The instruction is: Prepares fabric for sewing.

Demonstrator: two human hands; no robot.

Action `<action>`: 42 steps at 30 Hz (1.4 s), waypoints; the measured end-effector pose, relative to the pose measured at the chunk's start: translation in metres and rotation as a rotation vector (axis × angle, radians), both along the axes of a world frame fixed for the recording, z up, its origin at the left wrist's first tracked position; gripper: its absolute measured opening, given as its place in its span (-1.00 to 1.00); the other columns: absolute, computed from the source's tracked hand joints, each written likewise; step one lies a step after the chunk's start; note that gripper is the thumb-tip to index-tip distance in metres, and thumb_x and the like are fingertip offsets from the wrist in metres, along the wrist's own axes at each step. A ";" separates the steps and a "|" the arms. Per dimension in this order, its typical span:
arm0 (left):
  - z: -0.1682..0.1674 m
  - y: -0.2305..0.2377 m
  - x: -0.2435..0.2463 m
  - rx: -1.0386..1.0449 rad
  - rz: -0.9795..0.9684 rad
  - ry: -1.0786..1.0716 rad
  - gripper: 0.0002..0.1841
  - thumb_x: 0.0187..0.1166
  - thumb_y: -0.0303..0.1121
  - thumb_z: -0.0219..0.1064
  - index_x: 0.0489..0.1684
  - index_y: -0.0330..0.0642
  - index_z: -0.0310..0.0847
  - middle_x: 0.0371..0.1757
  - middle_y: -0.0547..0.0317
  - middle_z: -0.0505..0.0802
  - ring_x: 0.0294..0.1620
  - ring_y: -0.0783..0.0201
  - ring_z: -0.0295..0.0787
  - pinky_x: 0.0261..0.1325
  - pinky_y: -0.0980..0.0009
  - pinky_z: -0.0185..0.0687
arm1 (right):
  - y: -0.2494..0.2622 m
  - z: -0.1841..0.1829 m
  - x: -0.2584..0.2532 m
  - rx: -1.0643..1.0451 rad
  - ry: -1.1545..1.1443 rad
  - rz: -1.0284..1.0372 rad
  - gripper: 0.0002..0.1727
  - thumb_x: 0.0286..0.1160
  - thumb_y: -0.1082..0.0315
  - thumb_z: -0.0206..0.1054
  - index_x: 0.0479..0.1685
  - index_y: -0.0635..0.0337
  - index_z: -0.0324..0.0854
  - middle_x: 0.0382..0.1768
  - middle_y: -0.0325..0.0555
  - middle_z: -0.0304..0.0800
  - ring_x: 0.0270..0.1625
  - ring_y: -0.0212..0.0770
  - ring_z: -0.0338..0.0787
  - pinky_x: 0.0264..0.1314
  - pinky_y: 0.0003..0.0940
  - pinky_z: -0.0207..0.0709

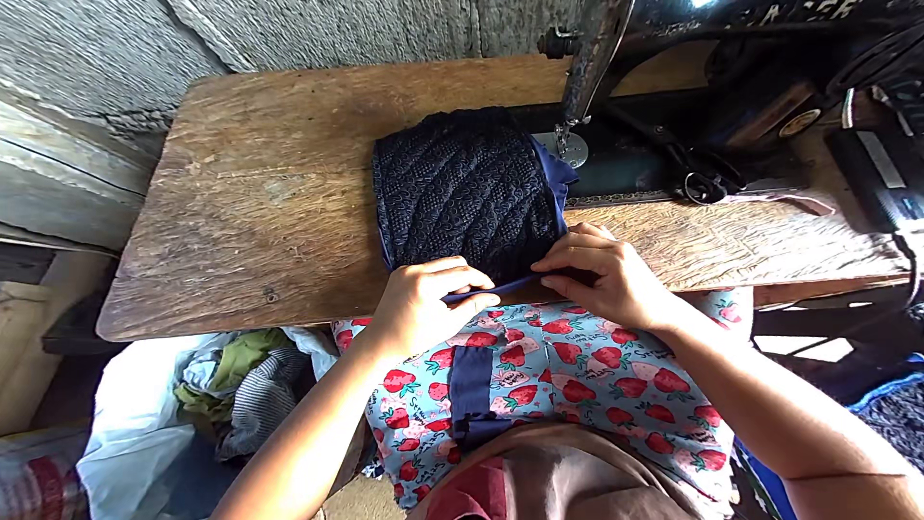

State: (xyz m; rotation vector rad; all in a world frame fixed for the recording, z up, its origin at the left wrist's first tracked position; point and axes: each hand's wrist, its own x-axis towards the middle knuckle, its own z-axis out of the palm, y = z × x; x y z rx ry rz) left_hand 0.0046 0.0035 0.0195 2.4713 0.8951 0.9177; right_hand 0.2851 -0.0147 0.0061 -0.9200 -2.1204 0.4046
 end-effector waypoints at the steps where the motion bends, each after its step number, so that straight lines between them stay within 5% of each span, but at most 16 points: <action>1: 0.000 0.001 0.000 -0.016 -0.015 -0.024 -0.76 0.50 -0.15 0.49 -0.29 -0.13 0.92 -0.36 0.31 0.84 -0.34 0.65 0.67 -0.22 0.74 0.54 | 0.000 0.000 0.000 -0.025 0.004 0.003 -0.81 0.45 0.24 0.43 -0.14 0.08 0.91 -0.14 -0.24 0.89 0.06 -0.27 0.73 0.27 -0.24 0.46; 11: 0.004 -0.003 0.003 -0.169 0.097 0.027 -0.74 0.56 -0.20 0.34 -0.43 -0.13 0.84 -0.44 0.37 0.81 -0.49 0.70 0.59 -0.39 0.74 0.48 | -0.003 0.009 -0.010 -0.128 -0.048 -0.128 -0.80 0.53 0.20 0.36 -0.30 0.08 0.83 -0.29 -0.26 0.82 -0.05 -0.25 0.72 0.16 -0.18 0.44; 19: 0.027 -0.008 0.016 -0.224 0.283 0.306 -0.76 0.36 -0.15 0.53 -0.59 -0.05 0.74 -0.63 0.33 0.70 -0.60 0.36 0.57 -0.50 0.27 0.42 | -0.005 0.024 -0.018 -0.196 -0.185 -0.227 -0.86 0.32 0.24 0.53 -0.43 0.10 0.83 -0.37 -0.16 0.82 -0.14 -0.09 0.77 -0.01 -0.01 0.53; 21: 0.031 -0.001 0.016 -0.189 0.197 0.362 -0.78 0.36 -0.16 0.55 -0.54 -0.07 0.75 -0.55 0.27 0.73 -0.50 0.25 0.64 -0.41 0.17 0.49 | -0.003 0.027 -0.017 -0.235 -0.199 -0.220 -0.87 0.32 0.24 0.55 -0.41 0.09 0.83 -0.36 -0.16 0.83 -0.13 -0.08 0.78 0.00 0.03 0.55; 23: 0.031 0.012 0.014 -0.090 0.014 0.353 -0.83 0.32 -0.23 0.55 -0.32 -0.10 0.80 -0.31 0.17 0.83 -0.21 0.11 0.75 -0.12 0.03 0.57 | -0.001 0.031 -0.017 -0.269 -0.211 -0.213 -0.86 0.33 0.24 0.57 -0.39 0.10 0.84 -0.36 -0.14 0.84 -0.16 -0.06 0.80 0.00 0.07 0.58; 26: 0.028 0.040 0.013 0.062 -0.339 0.394 -0.70 0.44 -0.20 0.36 0.09 0.06 0.84 0.19 0.13 0.79 0.34 0.02 0.64 0.37 -0.07 0.42 | 0.002 0.036 -0.015 -0.306 -0.224 -0.189 -0.87 0.37 0.25 0.56 -0.36 0.12 0.84 -0.37 -0.13 0.84 -0.21 -0.07 0.81 -0.06 0.09 0.60; 28: 0.027 0.055 0.017 0.110 -0.516 0.426 -0.65 0.52 -0.20 0.25 0.18 0.15 0.86 0.31 0.12 0.77 0.49 0.02 0.55 0.57 -0.10 0.27 | 0.003 0.037 -0.014 -0.312 -0.245 -0.176 -0.87 0.40 0.26 0.53 -0.35 0.13 0.84 -0.36 -0.13 0.86 -0.19 -0.08 0.83 -0.01 0.10 0.62; 32: 0.025 0.077 0.021 0.214 -0.701 0.498 -0.62 0.60 -0.11 0.18 0.25 0.25 0.84 0.40 0.01 0.76 0.59 -0.10 0.51 0.72 -0.26 0.07 | 0.006 0.038 -0.014 -0.335 -0.288 -0.155 -0.87 0.44 0.30 0.48 -0.33 0.17 0.83 -0.33 -0.09 0.86 -0.13 -0.05 0.83 0.13 0.16 0.58; 37: 0.021 0.104 0.027 0.268 -0.871 0.498 -0.53 0.63 0.12 0.08 0.35 0.33 0.78 0.58 -0.02 0.66 0.71 -0.16 0.40 0.75 -0.44 -0.09 | 0.009 0.032 -0.012 -0.253 -0.233 -0.181 -0.84 0.21 0.31 0.63 -0.37 0.13 0.78 -0.23 -0.09 0.77 0.01 0.01 0.74 0.05 0.05 0.59; 42: 0.008 0.111 0.030 0.216 -0.775 0.414 -0.48 0.61 0.23 0.08 0.35 0.31 0.79 0.59 -0.10 0.64 0.70 -0.19 0.42 0.68 -0.46 0.03 | 0.009 0.027 0.004 -0.021 -0.162 -0.294 -0.84 0.36 0.29 0.50 -0.22 0.18 0.78 0.07 0.04 0.78 0.20 0.12 0.69 0.21 0.10 0.52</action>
